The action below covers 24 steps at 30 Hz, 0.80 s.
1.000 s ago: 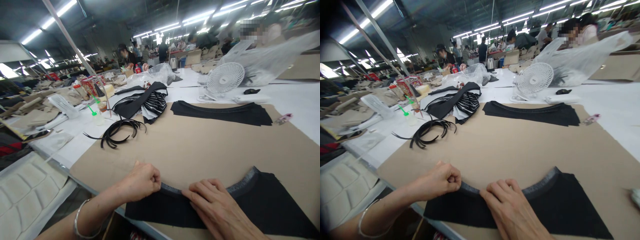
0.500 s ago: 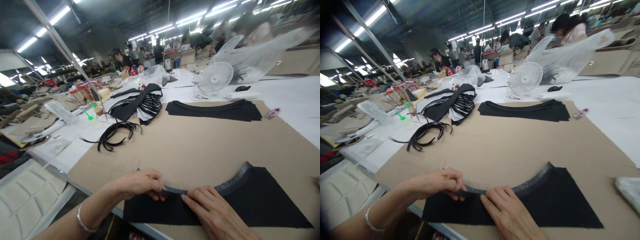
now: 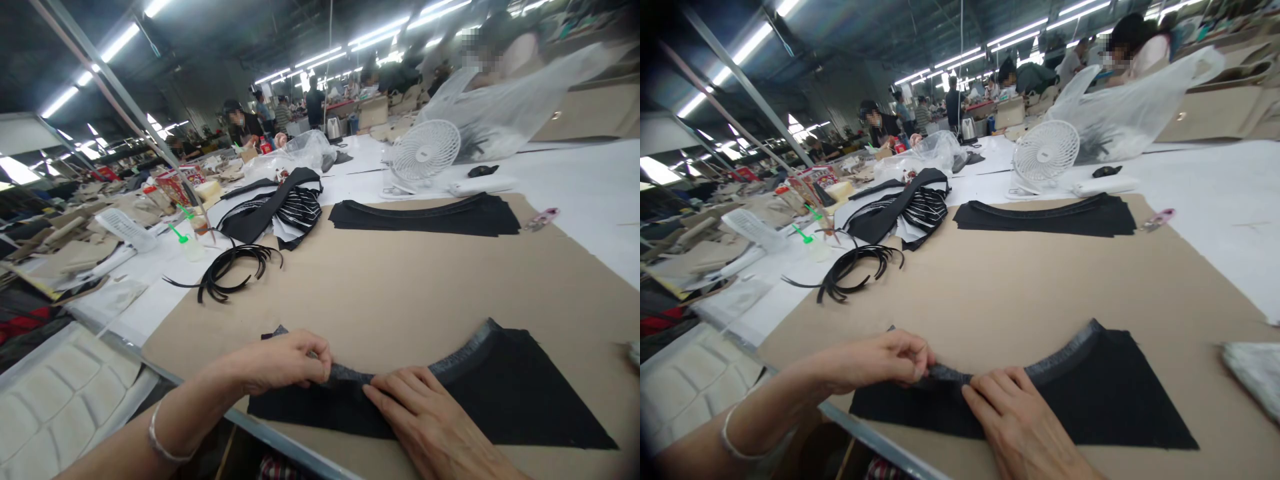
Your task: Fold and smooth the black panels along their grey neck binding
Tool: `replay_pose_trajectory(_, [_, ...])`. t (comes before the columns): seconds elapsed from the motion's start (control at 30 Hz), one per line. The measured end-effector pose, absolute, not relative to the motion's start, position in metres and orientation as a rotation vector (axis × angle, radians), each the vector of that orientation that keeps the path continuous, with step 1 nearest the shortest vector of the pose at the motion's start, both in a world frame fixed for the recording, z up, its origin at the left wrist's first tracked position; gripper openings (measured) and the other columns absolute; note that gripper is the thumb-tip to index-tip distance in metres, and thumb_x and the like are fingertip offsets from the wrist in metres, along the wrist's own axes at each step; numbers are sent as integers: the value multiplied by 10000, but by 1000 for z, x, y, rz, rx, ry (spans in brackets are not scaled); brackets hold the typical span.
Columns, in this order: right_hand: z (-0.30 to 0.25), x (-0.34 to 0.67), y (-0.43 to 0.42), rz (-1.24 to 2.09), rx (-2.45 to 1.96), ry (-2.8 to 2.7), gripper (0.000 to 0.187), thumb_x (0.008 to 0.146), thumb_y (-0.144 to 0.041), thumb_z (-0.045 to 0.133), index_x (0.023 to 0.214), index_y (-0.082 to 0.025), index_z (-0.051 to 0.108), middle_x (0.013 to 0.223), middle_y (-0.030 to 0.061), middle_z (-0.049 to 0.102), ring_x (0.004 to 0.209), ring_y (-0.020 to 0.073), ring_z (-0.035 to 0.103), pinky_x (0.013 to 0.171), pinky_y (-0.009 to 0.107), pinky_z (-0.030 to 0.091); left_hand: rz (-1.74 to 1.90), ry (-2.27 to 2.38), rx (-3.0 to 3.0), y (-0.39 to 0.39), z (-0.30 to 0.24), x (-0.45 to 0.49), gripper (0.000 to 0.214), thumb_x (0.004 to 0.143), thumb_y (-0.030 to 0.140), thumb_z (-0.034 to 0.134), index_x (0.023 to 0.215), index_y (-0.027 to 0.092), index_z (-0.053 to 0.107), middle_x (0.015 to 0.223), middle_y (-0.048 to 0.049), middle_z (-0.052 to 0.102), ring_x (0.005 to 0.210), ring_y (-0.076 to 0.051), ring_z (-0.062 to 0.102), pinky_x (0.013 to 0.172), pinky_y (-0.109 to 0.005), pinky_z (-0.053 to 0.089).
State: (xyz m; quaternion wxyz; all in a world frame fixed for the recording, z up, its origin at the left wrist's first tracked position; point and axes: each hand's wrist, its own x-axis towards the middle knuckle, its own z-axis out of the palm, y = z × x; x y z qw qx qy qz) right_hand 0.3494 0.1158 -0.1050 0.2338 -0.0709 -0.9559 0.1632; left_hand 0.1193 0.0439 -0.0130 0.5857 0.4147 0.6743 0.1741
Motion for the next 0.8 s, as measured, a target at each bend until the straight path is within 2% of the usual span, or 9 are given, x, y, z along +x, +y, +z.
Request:
replay_pose_trajectory(0.13, [-108,351,115,411,-215,-2598,438,759,12,419,1112,-175,598,1025,43,643,855,182,541,817,329,390,295,1717,1065,43,-25,102,117,640,282,525,683,173,529,649,32,520,615,-121,508,579,-234,413])
replay_pose_trajectory(0.23, [-109,351,115,396,-212,-2609,470,746,31,407,1110,-192,606,1034,29,642,865,171,544,823,321,394,231,1741,1061,39,-37,91,138,638,300,539,692,172,540,543,49,485,517,-116,476,502,-220,371])
replay_pose_trajectory(0.37, [-110,351,115,362,-216,-2619,456,791,18,403,1136,-195,611,1031,32,646,893,165,557,839,318,414,233,1811,1101,32,-49,87,137,650,295,555,698,169,583,537,53,476,512,-107,453,489,-205,342])
replay_pose_trajectory(0.5, [-116,352,116,229,-194,-2636,446,825,-6,389,1162,-197,609,1020,42,656,911,171,570,839,325,430,238,1948,1161,30,-54,92,94,663,246,584,677,163,624,580,34,546,553,-108,481,503,-203,313])
replay_pose_trajectory(0.8, [-126,350,114,114,-213,-2482,426,969,-123,248,1099,-230,640,983,-5,683,915,168,583,877,363,379,205,2112,1311,31,-56,96,90,699,231,627,624,182,619,605,29,617,614,-133,574,546,-222,334])
